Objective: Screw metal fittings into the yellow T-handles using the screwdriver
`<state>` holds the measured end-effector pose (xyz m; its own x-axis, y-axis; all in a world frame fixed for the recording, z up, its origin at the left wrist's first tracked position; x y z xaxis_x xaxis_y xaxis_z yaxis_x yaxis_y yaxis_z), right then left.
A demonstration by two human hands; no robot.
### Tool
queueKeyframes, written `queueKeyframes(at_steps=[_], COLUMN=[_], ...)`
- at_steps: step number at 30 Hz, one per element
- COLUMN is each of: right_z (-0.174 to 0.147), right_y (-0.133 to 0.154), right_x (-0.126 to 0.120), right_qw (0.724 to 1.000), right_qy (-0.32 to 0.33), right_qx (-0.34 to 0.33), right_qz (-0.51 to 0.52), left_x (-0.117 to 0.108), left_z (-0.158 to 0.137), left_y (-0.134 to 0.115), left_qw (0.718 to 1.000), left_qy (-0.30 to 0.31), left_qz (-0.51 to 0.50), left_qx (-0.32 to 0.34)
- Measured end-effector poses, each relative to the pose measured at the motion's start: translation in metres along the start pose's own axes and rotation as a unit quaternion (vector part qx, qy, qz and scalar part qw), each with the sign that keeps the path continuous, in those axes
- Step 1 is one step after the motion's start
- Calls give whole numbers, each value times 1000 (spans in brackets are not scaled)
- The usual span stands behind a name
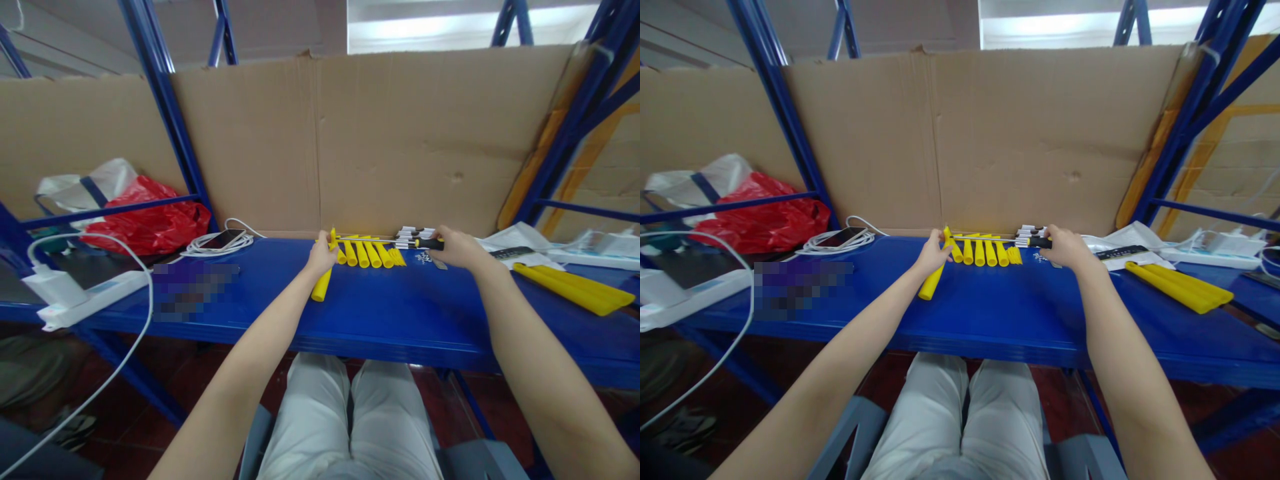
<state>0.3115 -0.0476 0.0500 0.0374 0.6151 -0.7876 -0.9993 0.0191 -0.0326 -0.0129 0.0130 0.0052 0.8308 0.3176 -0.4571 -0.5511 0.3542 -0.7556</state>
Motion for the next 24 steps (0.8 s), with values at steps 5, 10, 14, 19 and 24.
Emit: queueKeyframes(at_steps=[5, 10, 14, 19, 24], right_z=[1, -3, -3, -1, 1], right_y=[-3, 1, 3, -1, -3], right_x=[2, -3, -4, -3, 0], right_qw=[1000, 999, 997, 998, 1000], right_qy=[-12, -29, -55, -36, 8], right_qx=[-15, -24, -20, 28, 0], right_qz=[-1, -39, -53, -41, -3], left_x=[1, 0, 0, -1, -1], left_z=[1, 1, 0, 0, -1], left_y=[1, 0, -1, -2, -1], left_qw=[1000, 1000, 1000, 1000, 1000], left_qy=[-1, -5, -5, -3, -8], left_qz=[-1, -13, -10, 5, -1], left_qx=[12, 4, 1, 4, -2])
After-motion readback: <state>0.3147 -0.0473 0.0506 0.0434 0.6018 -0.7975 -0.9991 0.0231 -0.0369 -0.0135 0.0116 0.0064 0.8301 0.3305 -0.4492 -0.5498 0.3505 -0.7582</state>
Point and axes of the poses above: each hand's wrist, its own z-axis towards the middle knuckle, its own x-axis out of the palm, y = z × x, the point moved 3 cm from there along z, towards the middle knuckle, and after that the axes turned 7 degrees about -y, right-handed, at the moved point
